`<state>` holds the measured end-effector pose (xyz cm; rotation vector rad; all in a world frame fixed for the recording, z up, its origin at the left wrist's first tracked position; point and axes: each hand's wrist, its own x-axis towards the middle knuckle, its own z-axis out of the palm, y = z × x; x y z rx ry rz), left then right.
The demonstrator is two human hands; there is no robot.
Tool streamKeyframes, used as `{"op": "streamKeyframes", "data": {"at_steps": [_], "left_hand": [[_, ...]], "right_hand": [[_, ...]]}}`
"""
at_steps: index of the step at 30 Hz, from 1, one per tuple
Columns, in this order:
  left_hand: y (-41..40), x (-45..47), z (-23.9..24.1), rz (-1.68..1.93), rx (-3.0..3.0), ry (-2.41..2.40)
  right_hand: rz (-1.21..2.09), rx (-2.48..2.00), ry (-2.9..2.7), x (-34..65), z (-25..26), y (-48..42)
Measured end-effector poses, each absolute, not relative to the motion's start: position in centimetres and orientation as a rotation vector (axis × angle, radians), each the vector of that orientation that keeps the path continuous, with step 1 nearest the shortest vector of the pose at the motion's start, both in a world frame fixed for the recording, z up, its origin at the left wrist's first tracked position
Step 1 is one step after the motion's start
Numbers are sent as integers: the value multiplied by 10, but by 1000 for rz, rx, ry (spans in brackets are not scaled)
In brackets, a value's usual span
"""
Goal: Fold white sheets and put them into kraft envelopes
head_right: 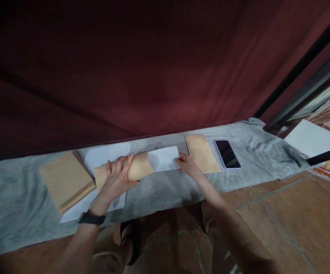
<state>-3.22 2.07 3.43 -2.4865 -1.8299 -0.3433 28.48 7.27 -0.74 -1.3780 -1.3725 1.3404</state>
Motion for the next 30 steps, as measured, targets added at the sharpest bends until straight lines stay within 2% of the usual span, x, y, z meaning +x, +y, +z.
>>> {"op": "streamKeyframes", "data": {"at_steps": [6, 15, 30], "left_hand": [[20, -30, 36, -352, -2487, -1797], [20, -25, 33, -387, -2558, -1759], [19, -9, 32, -403, -2642, -1644]], "right_hand": [[1263, -1400, -1380, 282, -11, 75], [1369, -1325, -1294, 257, 0, 62], [1424, -1266, -1388, 222, -11, 46]]}}
